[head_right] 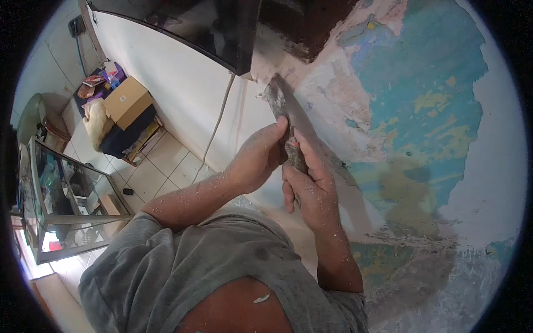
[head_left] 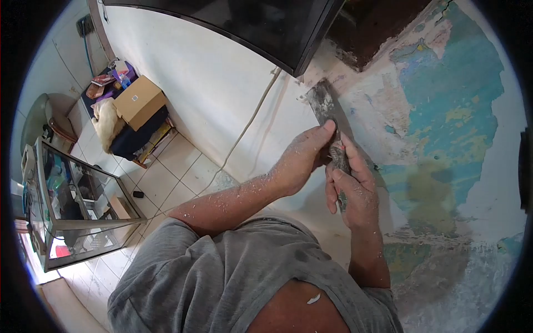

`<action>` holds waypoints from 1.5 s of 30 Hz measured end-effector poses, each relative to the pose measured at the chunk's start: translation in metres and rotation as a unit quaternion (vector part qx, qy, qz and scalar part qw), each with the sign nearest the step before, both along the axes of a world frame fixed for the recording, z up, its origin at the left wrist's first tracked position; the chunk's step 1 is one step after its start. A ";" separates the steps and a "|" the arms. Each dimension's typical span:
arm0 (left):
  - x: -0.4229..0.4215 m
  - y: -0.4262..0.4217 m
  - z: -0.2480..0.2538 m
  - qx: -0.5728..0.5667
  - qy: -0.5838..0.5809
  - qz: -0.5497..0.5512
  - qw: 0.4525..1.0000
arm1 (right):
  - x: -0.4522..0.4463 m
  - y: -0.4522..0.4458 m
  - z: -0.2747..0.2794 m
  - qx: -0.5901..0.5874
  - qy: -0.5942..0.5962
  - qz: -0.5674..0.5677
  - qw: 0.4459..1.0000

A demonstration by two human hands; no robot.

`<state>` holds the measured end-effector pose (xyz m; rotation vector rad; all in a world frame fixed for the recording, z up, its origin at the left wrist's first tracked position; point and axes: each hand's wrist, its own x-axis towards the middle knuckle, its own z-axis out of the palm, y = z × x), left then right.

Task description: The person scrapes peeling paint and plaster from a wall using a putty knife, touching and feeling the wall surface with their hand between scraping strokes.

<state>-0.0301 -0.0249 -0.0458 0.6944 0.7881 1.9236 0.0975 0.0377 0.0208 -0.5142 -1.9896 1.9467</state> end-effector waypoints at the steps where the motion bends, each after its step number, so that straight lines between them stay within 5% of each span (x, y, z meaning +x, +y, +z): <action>1: 0.002 -0.001 0.008 0.033 -0.086 -0.023 0.995 | 0.004 -0.002 0.001 0.000 -0.001 0.000 1.000; 2: 0.003 0.000 0.013 0.067 -0.170 -0.045 0.982 | 0.009 -0.004 0.001 -0.004 -0.003 0.000 1.000; 10: 0.016 0.009 0.027 0.063 -0.193 -0.120 0.972 | 0.033 -0.016 0.028 -0.122 0.064 0.050 0.989; 18: 0.011 0.015 0.027 0.058 -0.177 -0.026 0.982 | 0.017 -0.012 0.017 -0.073 0.051 0.066 0.994; 22: 0.020 0.014 0.028 0.069 -0.145 -0.013 0.987 | 0.024 -0.006 0.021 -0.158 0.076 0.087 0.981; 25: 0.006 0.023 0.027 0.073 -0.154 0.031 0.985 | 0.014 -0.004 0.016 -0.065 0.049 0.076 0.994; 30: 0.014 0.020 0.021 0.072 -0.133 0.006 0.988 | 0.022 -0.001 0.012 -0.136 0.083 0.104 0.982; 33: 0.002 0.024 0.019 0.087 -0.149 0.017 0.985 | 0.006 -0.006 0.014 -0.055 0.045 0.058 0.996; 45: 0.019 0.024 0.035 0.073 -0.119 0.021 0.990 | 0.031 0.005 0.032 -0.103 0.068 0.069 0.990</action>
